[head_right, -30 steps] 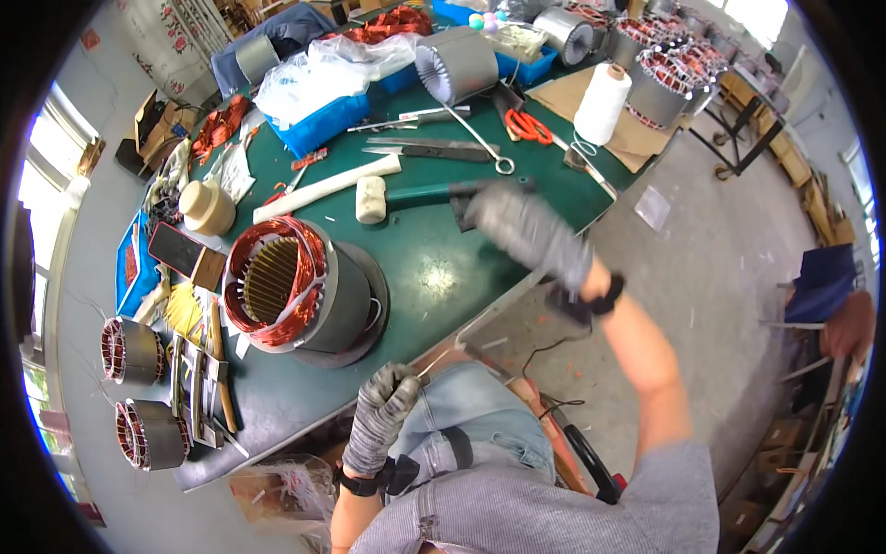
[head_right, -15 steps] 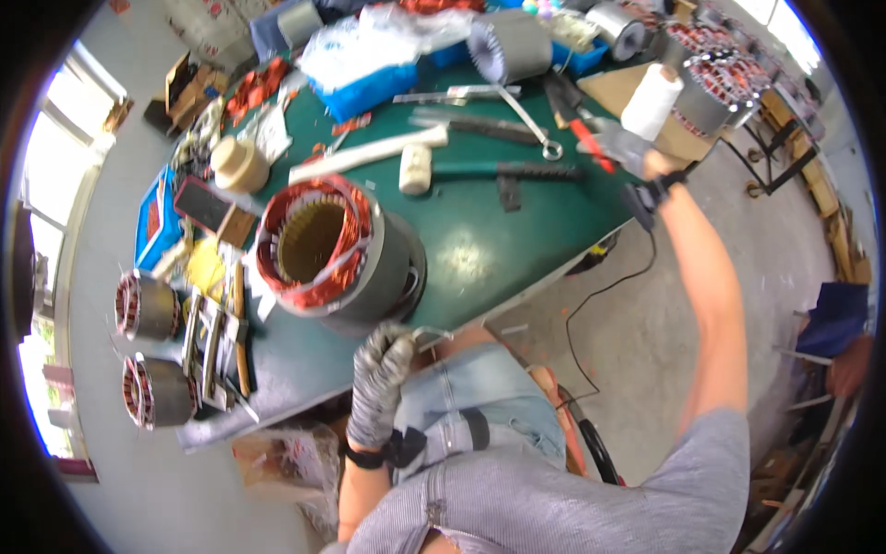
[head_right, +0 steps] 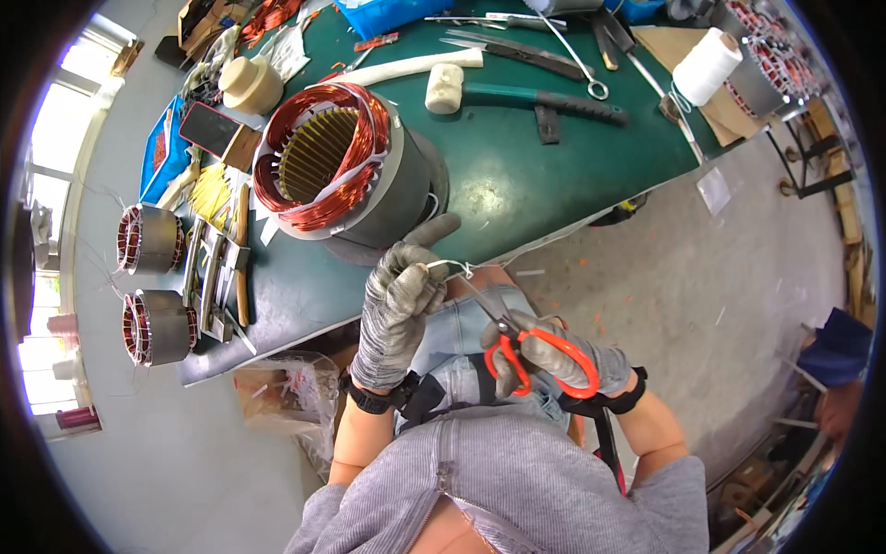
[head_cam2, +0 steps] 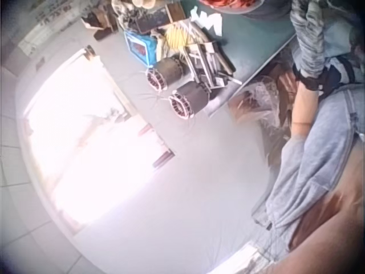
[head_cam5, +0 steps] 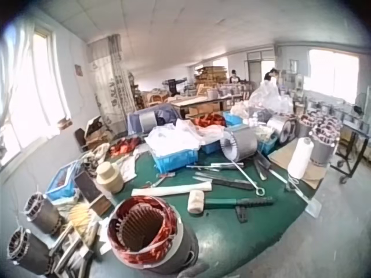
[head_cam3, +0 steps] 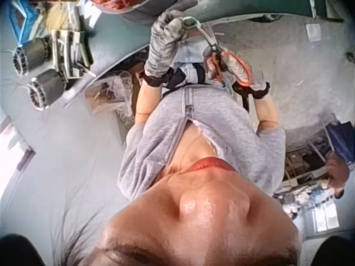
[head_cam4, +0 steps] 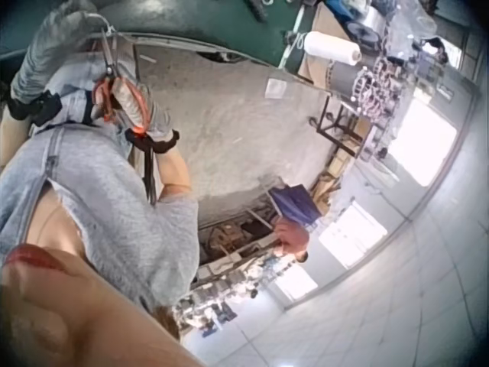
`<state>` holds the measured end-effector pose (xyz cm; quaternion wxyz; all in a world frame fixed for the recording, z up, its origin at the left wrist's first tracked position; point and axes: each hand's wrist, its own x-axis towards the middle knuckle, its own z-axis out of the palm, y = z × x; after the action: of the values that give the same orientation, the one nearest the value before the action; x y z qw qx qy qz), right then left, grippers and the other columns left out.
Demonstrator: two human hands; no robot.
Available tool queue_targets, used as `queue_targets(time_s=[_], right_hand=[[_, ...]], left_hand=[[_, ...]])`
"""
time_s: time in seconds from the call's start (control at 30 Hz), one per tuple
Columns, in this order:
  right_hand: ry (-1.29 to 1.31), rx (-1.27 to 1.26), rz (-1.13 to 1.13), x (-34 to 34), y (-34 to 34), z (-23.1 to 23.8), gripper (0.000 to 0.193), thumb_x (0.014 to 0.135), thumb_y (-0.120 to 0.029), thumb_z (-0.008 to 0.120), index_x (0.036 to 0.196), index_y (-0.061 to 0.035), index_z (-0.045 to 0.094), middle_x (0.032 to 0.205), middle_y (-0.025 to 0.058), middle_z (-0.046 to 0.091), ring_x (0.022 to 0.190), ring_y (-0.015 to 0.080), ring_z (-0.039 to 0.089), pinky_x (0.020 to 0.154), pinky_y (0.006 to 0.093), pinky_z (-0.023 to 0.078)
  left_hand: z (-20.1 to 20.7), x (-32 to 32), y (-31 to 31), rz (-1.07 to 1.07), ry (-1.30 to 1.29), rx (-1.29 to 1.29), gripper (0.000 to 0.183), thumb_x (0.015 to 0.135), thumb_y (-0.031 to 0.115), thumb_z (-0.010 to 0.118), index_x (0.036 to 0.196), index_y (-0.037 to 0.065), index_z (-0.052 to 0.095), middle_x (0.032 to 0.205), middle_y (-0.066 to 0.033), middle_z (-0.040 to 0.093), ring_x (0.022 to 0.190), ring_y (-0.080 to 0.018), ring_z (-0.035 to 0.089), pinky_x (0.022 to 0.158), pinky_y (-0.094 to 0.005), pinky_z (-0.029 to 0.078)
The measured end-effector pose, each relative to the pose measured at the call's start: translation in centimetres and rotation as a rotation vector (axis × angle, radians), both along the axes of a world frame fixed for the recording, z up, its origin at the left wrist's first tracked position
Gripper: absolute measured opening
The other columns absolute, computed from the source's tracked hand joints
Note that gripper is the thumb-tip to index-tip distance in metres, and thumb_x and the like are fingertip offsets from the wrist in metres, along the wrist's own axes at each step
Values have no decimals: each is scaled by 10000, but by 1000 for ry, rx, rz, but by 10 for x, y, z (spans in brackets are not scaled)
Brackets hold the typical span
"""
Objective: The person cuts a length of white tape with scissors, burns the end of a wire with a lighter, and then wraps the tape around the copper coils of a motor stator. They repeatedly thread the tape through the stator core, pulling it tight and knotting it to secure the windings.
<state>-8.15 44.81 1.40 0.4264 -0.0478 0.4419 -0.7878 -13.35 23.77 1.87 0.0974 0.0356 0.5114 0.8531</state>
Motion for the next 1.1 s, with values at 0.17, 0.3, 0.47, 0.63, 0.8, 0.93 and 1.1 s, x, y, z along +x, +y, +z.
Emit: queue_targets(time_s=[0.17,0.3,0.47,0.63,0.8,0.93,1.1], right_hand=[[151,-24,-16,-4,-8,-8,622,906,-562,433,1215,-23,424,831,54,551,721,126,563,655,269,475],[141,-50,-206,-5,-14,5,629,884,-597,441,1202,-56,409,774,34,501,664,115,502,611,265,458],[79,25,-345,-12,-11,11,637,844,-644,464,1091,-58,429,688,8,425,547,106,424,474,251,388],[184,106,-765,-62,30,20,438,959,-474,391,1003,-57,518,596,-23,444,420,59,366,373,209,288],[992,1180,-930,-164,112,-1,279,894,-252,565,1088,-53,559,799,74,566,704,161,575,645,283,467],[1692,1631,-851,-151,81,7,197,844,-151,574,1005,-44,613,941,120,578,957,231,558,852,349,442],[542,507,-527,-77,-6,22,184,854,-182,605,947,-25,630,897,-19,579,799,56,527,713,213,440]], left_hand=[[-15,5,9,-60,-171,261,272,875,311,574,875,43,533,1046,-184,591,489,-43,372,470,-196,338],[-28,10,21,-187,-80,-261,181,924,187,407,895,35,502,630,-18,439,537,-108,415,513,-255,375],[-30,14,35,-100,327,-508,184,894,154,439,969,8,522,708,-110,476,652,-261,516,635,-344,441],[-41,16,37,-37,268,-521,165,902,139,422,924,7,519,737,-144,520,630,-220,506,611,-333,428],[-30,2,39,-65,50,-338,174,922,144,397,871,22,509,767,-53,581,652,-116,477,654,-266,423],[-20,2,36,14,150,-345,176,924,142,390,881,21,510,774,-60,592,664,-128,491,673,-278,433],[-17,6,39,-84,128,-370,140,920,101,373,902,27,491,822,-81,612,773,-116,521,772,-276,432]])
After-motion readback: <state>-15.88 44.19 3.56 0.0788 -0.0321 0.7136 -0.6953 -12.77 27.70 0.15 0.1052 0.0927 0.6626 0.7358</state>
